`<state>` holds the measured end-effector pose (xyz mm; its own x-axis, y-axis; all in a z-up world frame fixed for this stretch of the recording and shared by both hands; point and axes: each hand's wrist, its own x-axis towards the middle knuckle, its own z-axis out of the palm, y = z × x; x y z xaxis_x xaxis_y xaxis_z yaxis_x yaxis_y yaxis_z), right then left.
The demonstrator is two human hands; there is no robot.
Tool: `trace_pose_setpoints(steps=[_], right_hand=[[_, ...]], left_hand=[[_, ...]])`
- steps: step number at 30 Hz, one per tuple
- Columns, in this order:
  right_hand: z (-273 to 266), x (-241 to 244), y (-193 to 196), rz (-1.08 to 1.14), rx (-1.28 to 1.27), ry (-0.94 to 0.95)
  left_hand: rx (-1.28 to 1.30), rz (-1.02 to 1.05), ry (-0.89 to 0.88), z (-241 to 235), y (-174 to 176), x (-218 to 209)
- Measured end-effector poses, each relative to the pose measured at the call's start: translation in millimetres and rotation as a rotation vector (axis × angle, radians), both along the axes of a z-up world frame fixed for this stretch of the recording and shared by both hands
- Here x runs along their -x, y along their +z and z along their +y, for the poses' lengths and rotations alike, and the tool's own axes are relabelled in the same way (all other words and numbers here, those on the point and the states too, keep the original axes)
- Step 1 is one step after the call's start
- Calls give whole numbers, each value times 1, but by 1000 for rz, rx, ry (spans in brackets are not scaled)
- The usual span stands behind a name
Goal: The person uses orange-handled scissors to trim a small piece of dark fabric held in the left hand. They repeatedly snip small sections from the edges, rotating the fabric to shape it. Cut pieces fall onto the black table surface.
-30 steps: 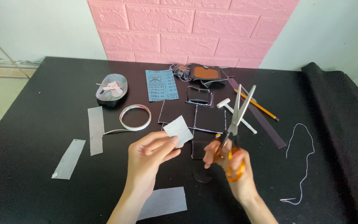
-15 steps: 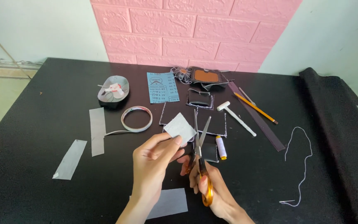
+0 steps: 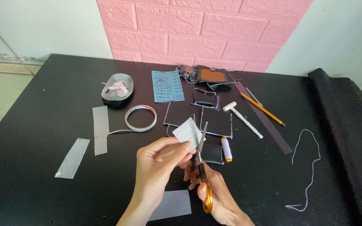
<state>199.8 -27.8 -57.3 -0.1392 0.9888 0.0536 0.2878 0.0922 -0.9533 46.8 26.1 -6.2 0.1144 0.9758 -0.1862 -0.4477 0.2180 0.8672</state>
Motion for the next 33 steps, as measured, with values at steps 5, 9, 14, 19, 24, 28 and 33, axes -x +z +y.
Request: trace_pose_setpoints(steps=[5, 9, 14, 19, 24, 28, 33], right_hand=[[1, -3, -5, 58, -1, 18], [4, -8, -1, 128, 34, 11], [4, -13, 8, 56, 72, 87], [1, -8, 13, 9, 49, 121], [2, -5, 17, -74, 134, 71], [0, -5, 16, -36, 135, 84], [-2, -5, 13, 32, 70, 105]], left_hand=[[-32, -9, 51, 6, -12, 1], [14, 39, 21, 9, -4, 8], [-100, 54, -59, 10, 3, 14], [-244, 101, -43, 11, -1, 19], [-127, 191, 39, 11, 7, 18], [-145, 193, 59, 12, 3, 17], [-173, 171, 86, 10, 4, 16]])
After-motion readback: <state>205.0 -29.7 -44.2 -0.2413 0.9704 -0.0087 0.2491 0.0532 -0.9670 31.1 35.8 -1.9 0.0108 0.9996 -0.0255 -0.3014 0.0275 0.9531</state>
